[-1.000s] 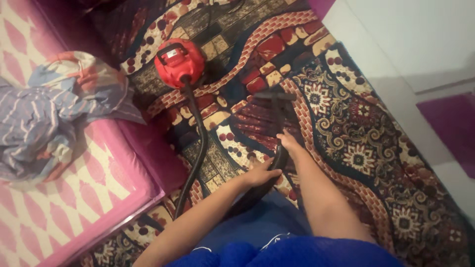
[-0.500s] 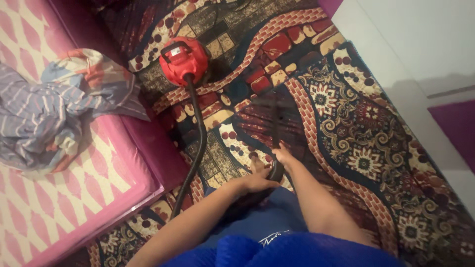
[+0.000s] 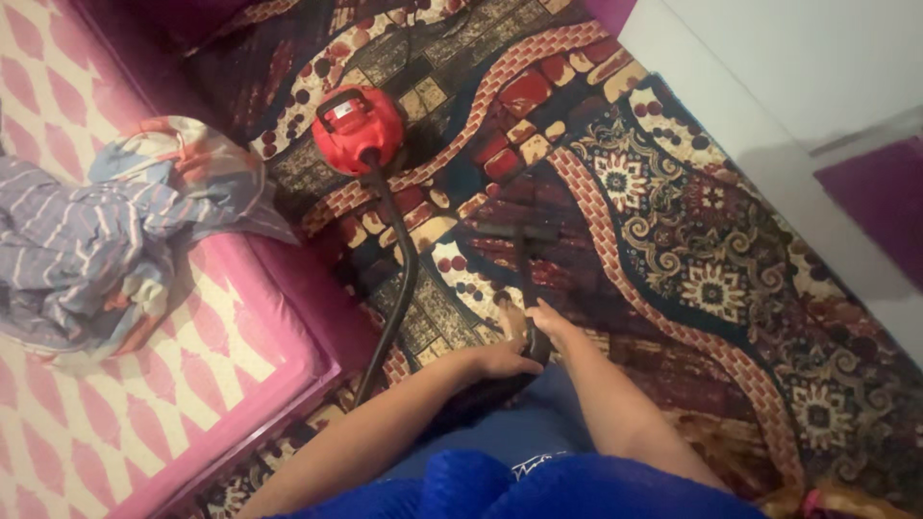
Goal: The person vacuums a patterned carpet in a bedroom using a red canister vacuum cleaner. They move the vacuum wand back and forth across the floor, maneuvering around a pink bed and a wicker chair. The person briefly pauses to adjust the vacuum hose and reposition the canister unit before continuing to clean the remaining floor area.
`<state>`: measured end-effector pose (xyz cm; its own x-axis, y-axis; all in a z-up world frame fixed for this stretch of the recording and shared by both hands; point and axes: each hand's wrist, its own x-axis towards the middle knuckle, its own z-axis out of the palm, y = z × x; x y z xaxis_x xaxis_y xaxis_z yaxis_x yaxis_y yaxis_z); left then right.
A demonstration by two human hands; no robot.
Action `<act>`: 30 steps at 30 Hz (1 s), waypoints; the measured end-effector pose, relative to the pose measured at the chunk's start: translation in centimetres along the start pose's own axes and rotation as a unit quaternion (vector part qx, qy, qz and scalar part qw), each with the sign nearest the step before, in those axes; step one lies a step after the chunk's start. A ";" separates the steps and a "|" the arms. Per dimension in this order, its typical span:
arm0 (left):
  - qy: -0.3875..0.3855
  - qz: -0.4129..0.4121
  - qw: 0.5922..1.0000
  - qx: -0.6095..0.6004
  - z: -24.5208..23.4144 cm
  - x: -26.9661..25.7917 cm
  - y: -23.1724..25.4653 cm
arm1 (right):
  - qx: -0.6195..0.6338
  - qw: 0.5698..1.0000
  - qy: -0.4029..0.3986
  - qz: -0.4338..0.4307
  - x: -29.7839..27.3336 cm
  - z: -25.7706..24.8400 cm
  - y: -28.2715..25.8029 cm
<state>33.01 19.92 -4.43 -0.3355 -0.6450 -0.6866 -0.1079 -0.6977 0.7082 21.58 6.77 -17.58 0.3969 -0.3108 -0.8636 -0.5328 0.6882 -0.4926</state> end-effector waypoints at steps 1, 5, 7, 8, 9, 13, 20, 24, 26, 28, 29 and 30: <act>-0.016 -0.002 0.999 -0.028 0.2 -0.1 -1.1 | 0.017 1.000 0.017 0.014 -0.2 0.6 0.6; 0.008 0.060 0.997 0.048 1.0 -1.9 -3.3 | -0.035 0.992 -0.083 -0.091 0.6 1.2 4.5; -0.027 -0.033 0.998 -0.050 1.7 -3.2 -3.4 | -0.085 0.994 -0.051 -0.046 2.0 1.2 6.8; -0.029 -0.005 1.000 0.002 1.7 -3.5 -3.4 | -0.101 0.994 -0.003 -0.045 1.6 1.5 7.2; -0.030 0.024 0.998 0.053 1.6 -3.3 -3.3 | -0.118 0.991 0.045 -0.046 1.3 1.8 7.6; -0.090 -0.016 0.996 -0.020 2.4 -3.0 -4.9 | -0.131 0.987 0.090 -0.039 -0.5 1.8 8.1; 0.005 0.071 0.974 0.215 2.0 -2.5 -2.2 | -0.045 0.993 0.103 0.036 -4.4 1.4 3.6; -0.026 0.001 0.999 0.042 2.5 -5.2 0.6 | -0.019 0.996 0.092 -0.002 -4.9 0.5 2.3; -0.017 0.021 0.999 0.040 2.2 -3.9 0.4 | -0.016 0.995 0.098 -0.022 -4.1 -0.1 1.1; 0.025 0.110 0.986 0.122 1.3 -1.1 -0.7 | -0.023 0.995 0.092 -0.030 -3.0 -0.7 -0.5; 0.055 0.121 0.983 0.128 0.9 0.2 -1.4 | -0.028 0.995 0.088 -0.046 -2.5 -0.9 -1.2; 0.085 0.132 0.978 0.136 0.3 1.3 -1.8 | -0.033 0.994 0.082 -0.062 -1.7 -1.0 -2.3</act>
<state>32.46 20.48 -6.57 -0.2268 -0.8499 -0.4757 -0.2912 -0.4069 0.8658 21.34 5.07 -15.06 0.3390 -0.4971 -0.7987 -0.5367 0.5951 -0.5981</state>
